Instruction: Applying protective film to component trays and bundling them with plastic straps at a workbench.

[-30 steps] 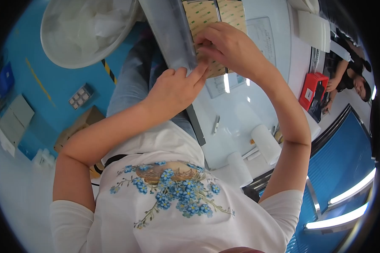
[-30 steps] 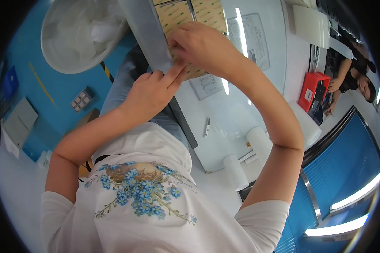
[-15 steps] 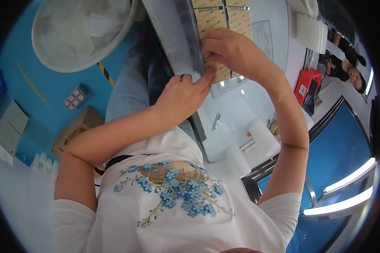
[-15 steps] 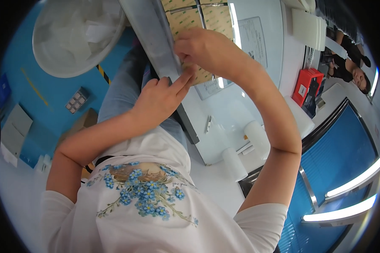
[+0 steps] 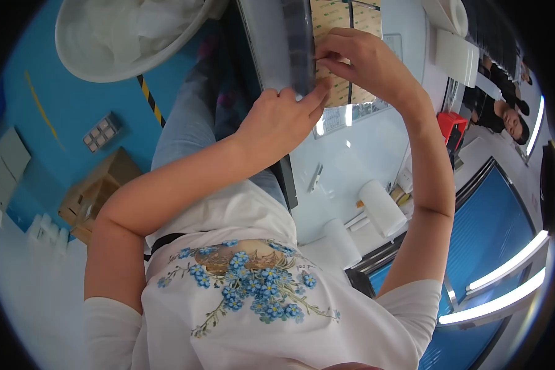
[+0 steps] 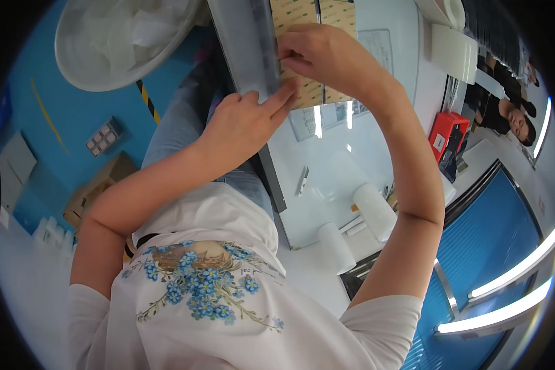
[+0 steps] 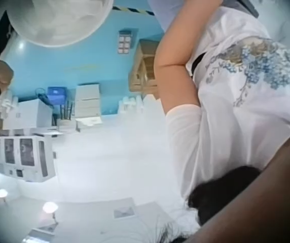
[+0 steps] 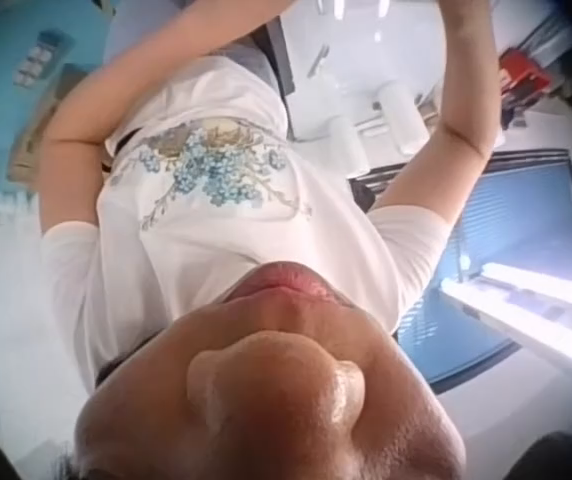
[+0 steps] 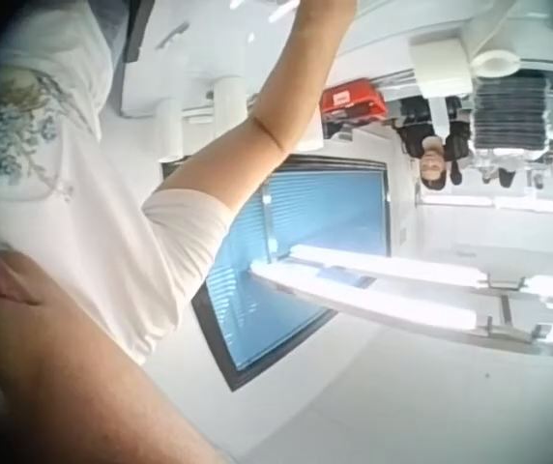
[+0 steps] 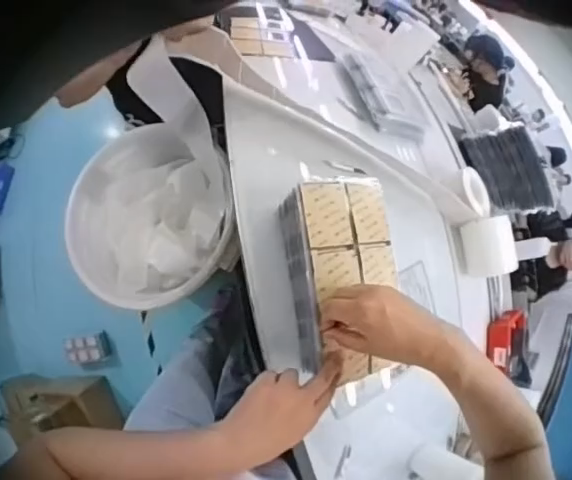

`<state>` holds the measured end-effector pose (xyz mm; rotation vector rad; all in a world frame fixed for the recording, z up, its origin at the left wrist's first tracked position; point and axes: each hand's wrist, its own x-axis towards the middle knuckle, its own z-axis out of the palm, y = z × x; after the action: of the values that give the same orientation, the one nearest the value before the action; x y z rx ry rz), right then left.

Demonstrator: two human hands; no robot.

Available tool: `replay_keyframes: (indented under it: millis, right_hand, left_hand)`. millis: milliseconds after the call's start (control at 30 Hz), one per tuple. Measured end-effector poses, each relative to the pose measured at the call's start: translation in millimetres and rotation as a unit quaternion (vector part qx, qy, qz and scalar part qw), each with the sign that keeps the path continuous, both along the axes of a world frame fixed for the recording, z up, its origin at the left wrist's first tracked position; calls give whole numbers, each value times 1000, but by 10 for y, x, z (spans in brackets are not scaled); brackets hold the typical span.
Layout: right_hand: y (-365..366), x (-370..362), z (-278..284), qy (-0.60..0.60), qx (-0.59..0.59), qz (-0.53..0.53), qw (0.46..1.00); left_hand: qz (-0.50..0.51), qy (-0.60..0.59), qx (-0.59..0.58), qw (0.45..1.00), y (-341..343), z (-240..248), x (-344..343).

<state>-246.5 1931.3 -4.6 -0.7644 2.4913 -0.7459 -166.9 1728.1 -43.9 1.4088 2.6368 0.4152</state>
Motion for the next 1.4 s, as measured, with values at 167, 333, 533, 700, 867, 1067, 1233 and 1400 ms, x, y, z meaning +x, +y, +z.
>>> replay_keyframes:
  millis: [167,333,533,700,867,1067,1233,1400]
  right_hand:
    - [-11,-9,-28,51,46,51,996]
    - [-85,59,-51,125,70,55,988]
    - [13,138,-93,180,25,75,980]
    - [49,154,-140,212,13,97,972]
    - [69,118,-141,223,25,134,965]
    - [96,145,-144,225,44,142,963]
    - [122,173,-130,235,43,148,960]
    - [161,274,-116,228,49,129,964]
  left_hand:
    - [24,17,58,998,4,-46,47]
    - [35,9,36,999,22,-56,94]
    - [43,6,21,999,63,-49,110]
    - [40,-3,14,999,57,-18,96]
    - [36,-15,0,999,47,15,85]
    - [29,-20,-5,999,46,21,86]
    - [30,-17,-7,999,46,15,91]
    - [15,11,11,1000,35,-4,66]
